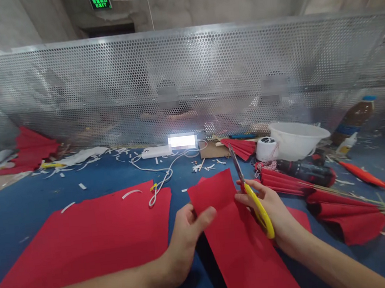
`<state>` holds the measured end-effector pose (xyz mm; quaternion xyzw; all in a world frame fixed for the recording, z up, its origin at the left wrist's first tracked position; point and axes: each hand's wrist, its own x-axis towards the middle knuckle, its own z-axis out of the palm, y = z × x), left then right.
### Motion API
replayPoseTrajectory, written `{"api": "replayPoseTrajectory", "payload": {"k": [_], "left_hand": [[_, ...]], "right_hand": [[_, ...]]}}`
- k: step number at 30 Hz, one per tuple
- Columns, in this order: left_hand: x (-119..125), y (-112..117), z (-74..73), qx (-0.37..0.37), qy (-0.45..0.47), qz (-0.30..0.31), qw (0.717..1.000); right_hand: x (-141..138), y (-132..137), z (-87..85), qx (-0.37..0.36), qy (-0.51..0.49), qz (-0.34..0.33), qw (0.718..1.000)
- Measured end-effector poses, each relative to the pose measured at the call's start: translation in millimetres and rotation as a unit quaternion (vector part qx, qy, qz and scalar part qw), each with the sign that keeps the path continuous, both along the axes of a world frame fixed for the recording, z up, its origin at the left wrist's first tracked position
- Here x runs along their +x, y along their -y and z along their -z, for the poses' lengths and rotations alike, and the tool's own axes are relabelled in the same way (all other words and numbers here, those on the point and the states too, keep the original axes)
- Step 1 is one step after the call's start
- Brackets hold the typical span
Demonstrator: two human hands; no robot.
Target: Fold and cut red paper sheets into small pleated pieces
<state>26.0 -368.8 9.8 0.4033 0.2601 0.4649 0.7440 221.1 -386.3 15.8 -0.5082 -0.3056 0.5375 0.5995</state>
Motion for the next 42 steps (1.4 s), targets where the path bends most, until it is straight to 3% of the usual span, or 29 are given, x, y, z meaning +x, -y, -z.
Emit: {"api": "replayPoseTrajectory", "payload": {"k": [3,5,8,11,15,19,26,35,42], "left_hand": [[3.2,-3.6,2.3,0.029,-0.092,0.001,0.995],[3.6,-8.2,-0.5,0.044,-0.121,-0.031,0.991],[1.3,-15.4,-11.8,0.084,-0.130,-0.104,0.982],[-3.0,-20.9,-26.3,0.077,-0.129,-0.129,0.980],[-10.0,-29.1,-39.8,0.067,-0.164,-0.163,0.971],[-17.4,-38.9,-45.8,0.102,-0.180,-0.195,0.959],[-21.1,-45.0,-57.2,0.148,-0.177,-0.183,0.956],[-16.4,-34.0,-59.3,0.109,-0.229,-0.180,0.950],[-12.5,-26.1,-60.4,0.093,-0.189,-0.158,0.965]], "right_hand": [[-1.0,-0.3,1.9,0.000,-0.013,-0.012,1.000],[-1.1,-2.6,3.8,0.019,-0.015,-0.014,1.000],[1.8,-8.1,4.4,0.062,-0.013,-0.016,0.998],[4.9,-8.6,-0.4,0.095,-0.008,-0.039,0.995],[-0.7,6.9,-9.6,0.136,0.119,-0.059,0.982],[-11.9,24.4,-10.8,0.073,0.188,-0.112,0.973],[-13.8,28.5,-0.4,0.024,0.199,-0.160,0.967],[-14.3,33.3,4.7,0.043,0.291,-0.083,0.952],[-14.9,35.8,-2.3,0.065,0.327,-0.054,0.941]]}}
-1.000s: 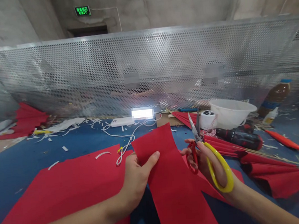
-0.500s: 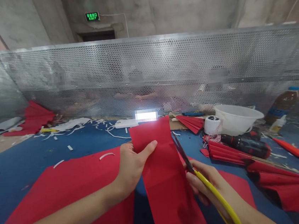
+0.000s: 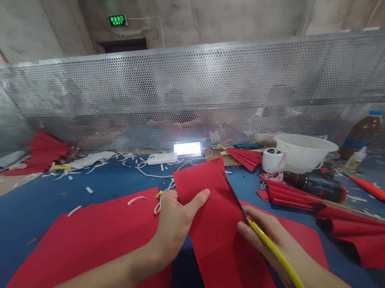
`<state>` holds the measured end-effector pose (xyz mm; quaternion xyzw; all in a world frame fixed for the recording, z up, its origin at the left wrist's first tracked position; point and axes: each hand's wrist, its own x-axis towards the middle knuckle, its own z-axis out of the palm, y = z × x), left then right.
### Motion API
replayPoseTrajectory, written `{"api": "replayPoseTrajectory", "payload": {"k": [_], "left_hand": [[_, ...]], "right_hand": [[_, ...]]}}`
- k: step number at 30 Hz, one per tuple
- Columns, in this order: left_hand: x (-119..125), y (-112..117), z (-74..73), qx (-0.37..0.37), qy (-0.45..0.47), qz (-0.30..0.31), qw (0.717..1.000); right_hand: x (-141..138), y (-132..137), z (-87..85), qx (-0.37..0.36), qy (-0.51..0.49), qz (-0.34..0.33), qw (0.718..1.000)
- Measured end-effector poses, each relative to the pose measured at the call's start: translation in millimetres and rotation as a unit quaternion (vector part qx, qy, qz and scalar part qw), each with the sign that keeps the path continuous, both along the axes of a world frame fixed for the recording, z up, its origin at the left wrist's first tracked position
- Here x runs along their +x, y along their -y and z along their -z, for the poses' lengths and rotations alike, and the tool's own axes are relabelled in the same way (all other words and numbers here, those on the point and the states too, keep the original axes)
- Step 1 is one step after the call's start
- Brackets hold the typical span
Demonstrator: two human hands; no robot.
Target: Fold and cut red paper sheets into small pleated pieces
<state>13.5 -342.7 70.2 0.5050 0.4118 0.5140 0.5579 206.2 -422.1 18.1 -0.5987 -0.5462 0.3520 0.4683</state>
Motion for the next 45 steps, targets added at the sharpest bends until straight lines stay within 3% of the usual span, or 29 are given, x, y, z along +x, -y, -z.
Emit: {"api": "replayPoseTrajectory", "payload": {"k": [4,9,17,22,33,45], "left_hand": [[1.8,3.2,4.3,-0.024,-0.005,-0.009,1.000],[2.1,3.1,8.1,-0.038,-0.016,-0.024,0.999],[2.1,3.1,9.8,-0.024,-0.003,-0.025,0.999],[2.3,2.6,10.6,-0.017,-0.007,-0.015,1.000],[1.4,0.8,12.9,-0.021,-0.006,-0.013,1.000],[-0.3,-1.0,14.0,0.000,-0.032,0.017,0.999]], "right_hand": [[0.4,0.6,-3.1,0.011,0.012,-0.004,1.000],[4.4,-0.7,6.2,0.009,0.022,0.013,1.000],[5.2,-1.4,14.8,0.003,0.002,0.008,1.000],[0.9,-1.6,16.3,0.035,-0.021,0.011,0.999],[2.8,-2.5,15.0,0.036,0.084,0.013,0.996],[-1.9,-3.9,-0.2,0.033,0.014,-0.017,0.999]]}}
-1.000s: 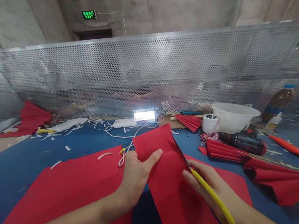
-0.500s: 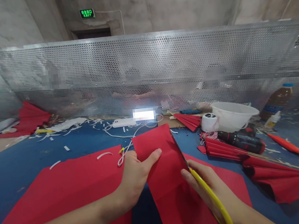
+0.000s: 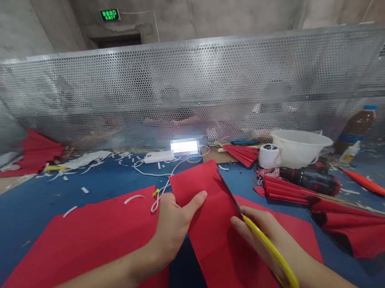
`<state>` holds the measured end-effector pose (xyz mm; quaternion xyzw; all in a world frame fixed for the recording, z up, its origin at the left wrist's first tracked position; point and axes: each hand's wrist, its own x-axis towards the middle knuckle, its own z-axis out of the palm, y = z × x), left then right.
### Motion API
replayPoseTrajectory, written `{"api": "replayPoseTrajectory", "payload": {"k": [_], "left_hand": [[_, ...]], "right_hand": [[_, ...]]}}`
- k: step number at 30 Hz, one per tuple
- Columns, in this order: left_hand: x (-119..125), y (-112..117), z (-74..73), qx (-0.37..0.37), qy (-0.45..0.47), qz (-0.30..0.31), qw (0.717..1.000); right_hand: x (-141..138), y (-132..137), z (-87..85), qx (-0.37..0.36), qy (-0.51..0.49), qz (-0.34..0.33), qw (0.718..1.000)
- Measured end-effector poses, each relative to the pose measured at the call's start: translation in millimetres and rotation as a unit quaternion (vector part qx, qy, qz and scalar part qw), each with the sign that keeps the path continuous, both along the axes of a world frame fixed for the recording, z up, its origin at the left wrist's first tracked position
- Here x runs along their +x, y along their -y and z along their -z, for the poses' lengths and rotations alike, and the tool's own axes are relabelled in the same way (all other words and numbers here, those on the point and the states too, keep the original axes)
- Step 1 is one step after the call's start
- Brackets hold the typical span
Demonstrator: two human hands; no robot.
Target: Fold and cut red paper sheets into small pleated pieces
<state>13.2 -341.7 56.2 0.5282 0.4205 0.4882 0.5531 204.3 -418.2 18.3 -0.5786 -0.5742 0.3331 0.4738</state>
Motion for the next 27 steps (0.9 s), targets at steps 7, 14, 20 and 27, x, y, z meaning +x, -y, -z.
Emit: {"api": "replayPoseTrajectory", "payload": {"k": [7,14,20,27], "left_hand": [[-0.6,-2.1,1.3,-0.013,-0.003,-0.010,1.000],[0.8,-1.9,3.5,-0.023,0.007,0.006,1.000],[-0.5,-2.8,4.2,-0.019,-0.012,-0.005,1.000],[-1.8,-2.4,3.1,-0.027,-0.024,-0.005,0.999]], "right_hand": [[0.0,-2.1,-3.3,-0.009,0.051,0.009,0.999],[-0.8,-0.5,-5.1,0.002,0.014,0.016,1.000],[-1.1,3.1,-2.4,-0.060,0.027,0.012,0.998],[-4.2,8.3,-10.6,-0.090,0.036,0.040,0.995]]}}
